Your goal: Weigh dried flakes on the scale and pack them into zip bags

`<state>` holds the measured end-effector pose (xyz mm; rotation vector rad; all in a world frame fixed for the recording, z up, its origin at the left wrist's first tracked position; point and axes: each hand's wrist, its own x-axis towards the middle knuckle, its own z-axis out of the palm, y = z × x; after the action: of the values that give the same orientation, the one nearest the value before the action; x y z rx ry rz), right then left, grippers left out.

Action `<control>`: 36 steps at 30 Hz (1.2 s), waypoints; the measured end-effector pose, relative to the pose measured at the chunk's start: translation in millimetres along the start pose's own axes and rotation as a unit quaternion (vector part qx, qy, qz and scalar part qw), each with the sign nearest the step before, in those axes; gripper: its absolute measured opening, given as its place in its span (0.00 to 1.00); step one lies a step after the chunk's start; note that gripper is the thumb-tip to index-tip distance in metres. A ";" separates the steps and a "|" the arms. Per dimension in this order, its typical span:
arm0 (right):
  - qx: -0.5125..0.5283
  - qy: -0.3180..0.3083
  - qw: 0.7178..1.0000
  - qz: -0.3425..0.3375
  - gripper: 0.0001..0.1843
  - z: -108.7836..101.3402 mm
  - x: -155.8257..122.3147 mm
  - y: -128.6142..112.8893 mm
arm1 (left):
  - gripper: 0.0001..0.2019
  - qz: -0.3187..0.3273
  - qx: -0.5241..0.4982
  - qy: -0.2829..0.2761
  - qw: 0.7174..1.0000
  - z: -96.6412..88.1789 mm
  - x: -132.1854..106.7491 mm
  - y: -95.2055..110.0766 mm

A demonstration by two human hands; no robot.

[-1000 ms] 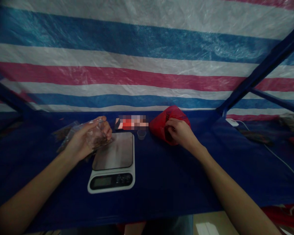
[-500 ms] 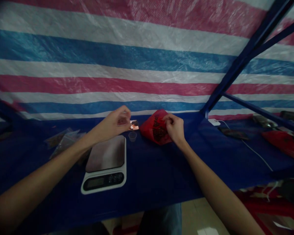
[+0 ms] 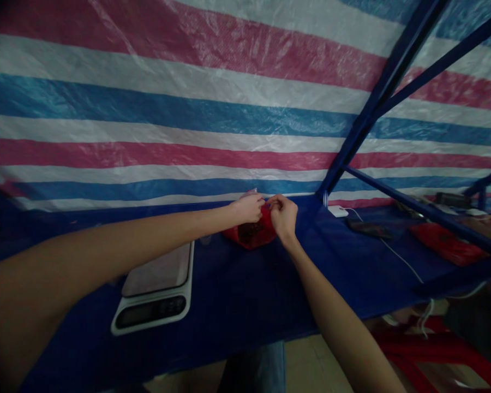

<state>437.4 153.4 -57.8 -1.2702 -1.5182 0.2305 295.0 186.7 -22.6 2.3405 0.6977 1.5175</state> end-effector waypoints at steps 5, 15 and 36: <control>-0.003 -0.027 1.000 -0.016 0.12 -1.1 -0.7 -1.7 | 0.16 0.026 0.160 -0.268 0.950 -12.9 11.1 3.0; -0.028 -0.353 0.920 -0.170 0.14 4.5 -7.3 -17.1 | 0.10 -0.095 0.232 -0.227 0.941 -143.8 -10.7 13.3; -0.286 -0.377 0.847 -0.241 0.15 32.7 -29.8 -12.5 | 0.17 -0.391 0.215 0.071 0.892 -280.6 -217.6 24.0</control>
<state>399.2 139.7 -79.4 -1.2446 -2.6864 -0.0888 -27.0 41.1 -64.0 1.7915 1.8903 1.2190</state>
